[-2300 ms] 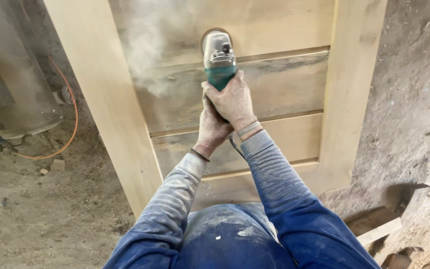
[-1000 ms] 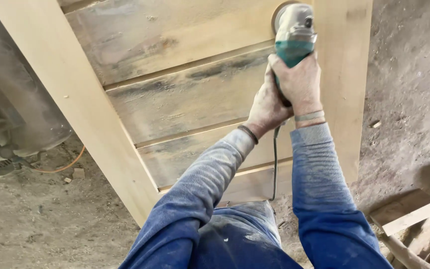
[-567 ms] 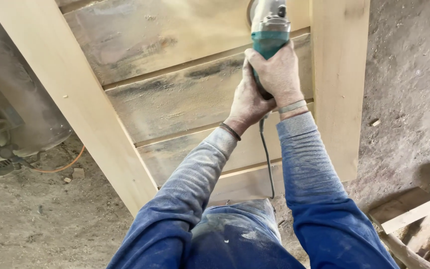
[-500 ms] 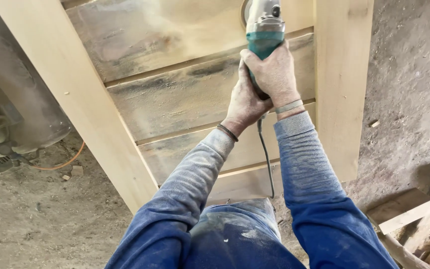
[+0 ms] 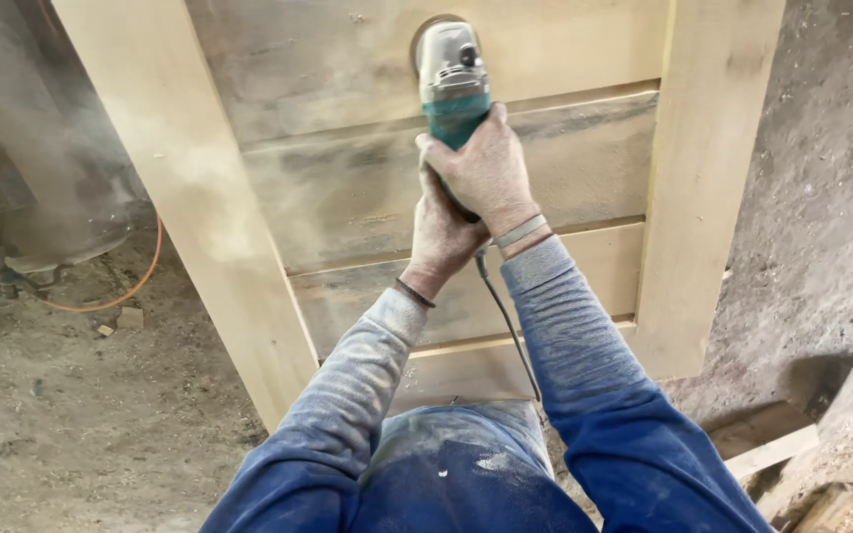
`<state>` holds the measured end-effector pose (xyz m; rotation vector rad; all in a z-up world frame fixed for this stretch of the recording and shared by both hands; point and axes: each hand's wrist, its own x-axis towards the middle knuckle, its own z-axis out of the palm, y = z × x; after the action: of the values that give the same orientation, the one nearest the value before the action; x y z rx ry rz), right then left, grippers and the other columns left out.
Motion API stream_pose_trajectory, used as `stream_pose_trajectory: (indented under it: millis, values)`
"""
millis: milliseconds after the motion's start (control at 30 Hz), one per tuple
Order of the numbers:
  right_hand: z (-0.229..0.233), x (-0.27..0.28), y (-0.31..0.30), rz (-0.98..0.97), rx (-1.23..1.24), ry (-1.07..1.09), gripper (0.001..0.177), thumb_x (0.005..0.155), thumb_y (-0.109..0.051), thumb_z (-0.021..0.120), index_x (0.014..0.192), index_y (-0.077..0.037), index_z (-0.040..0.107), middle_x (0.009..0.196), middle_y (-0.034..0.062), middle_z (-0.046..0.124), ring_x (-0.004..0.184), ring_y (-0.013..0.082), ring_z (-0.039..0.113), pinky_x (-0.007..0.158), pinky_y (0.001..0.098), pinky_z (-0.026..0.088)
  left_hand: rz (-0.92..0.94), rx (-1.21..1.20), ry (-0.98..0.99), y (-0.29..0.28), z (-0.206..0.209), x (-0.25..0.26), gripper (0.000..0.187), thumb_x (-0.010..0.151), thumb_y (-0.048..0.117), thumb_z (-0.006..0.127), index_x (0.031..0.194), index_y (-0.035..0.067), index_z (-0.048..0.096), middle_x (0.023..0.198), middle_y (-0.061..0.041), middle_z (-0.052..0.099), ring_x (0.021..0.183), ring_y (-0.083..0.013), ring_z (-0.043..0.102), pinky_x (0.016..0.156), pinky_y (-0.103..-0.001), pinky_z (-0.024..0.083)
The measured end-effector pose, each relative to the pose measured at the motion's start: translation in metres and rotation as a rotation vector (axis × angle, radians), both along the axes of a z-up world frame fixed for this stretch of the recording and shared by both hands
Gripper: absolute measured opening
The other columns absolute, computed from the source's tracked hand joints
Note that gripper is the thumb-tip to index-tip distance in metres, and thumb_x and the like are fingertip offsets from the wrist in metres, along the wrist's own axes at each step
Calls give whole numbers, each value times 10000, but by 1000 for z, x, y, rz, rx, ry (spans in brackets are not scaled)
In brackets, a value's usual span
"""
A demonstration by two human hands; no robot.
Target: Sanding a wooden door using a handheld angle grinder with a sanding disc.
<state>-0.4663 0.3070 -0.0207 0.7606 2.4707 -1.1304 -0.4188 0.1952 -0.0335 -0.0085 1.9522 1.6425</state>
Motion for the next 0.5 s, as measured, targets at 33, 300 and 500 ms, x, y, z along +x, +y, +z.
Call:
stream_pose_trajectory:
  millis: [33,300,500]
  values:
    - [0,-4,-7,27,0,-46,802,814,-476,808,1212,119,446,1054,234,689,860,287,766,726,351,675,-2,-19,-30,-6,-1,-1,1144,759,436,880,1519,70,107,1290,-235,672,1103,-344,753,963,-427,653]
    - [8,-43,-70,328,-47,-166,867,823,-501,796,1284,119,401,988,218,701,838,302,767,766,371,652,234,-112,36,-40,-36,9,1019,867,411,838,1499,36,133,1403,-245,524,1206,-322,676,997,-451,613]
    - [8,-50,-62,461,8,-145,802,829,-490,798,1279,69,441,982,188,712,855,288,761,793,389,639,572,219,-3,-10,-66,24,1120,852,442,861,1547,-2,102,1448,-245,442,1319,-319,553,1092,-484,540]
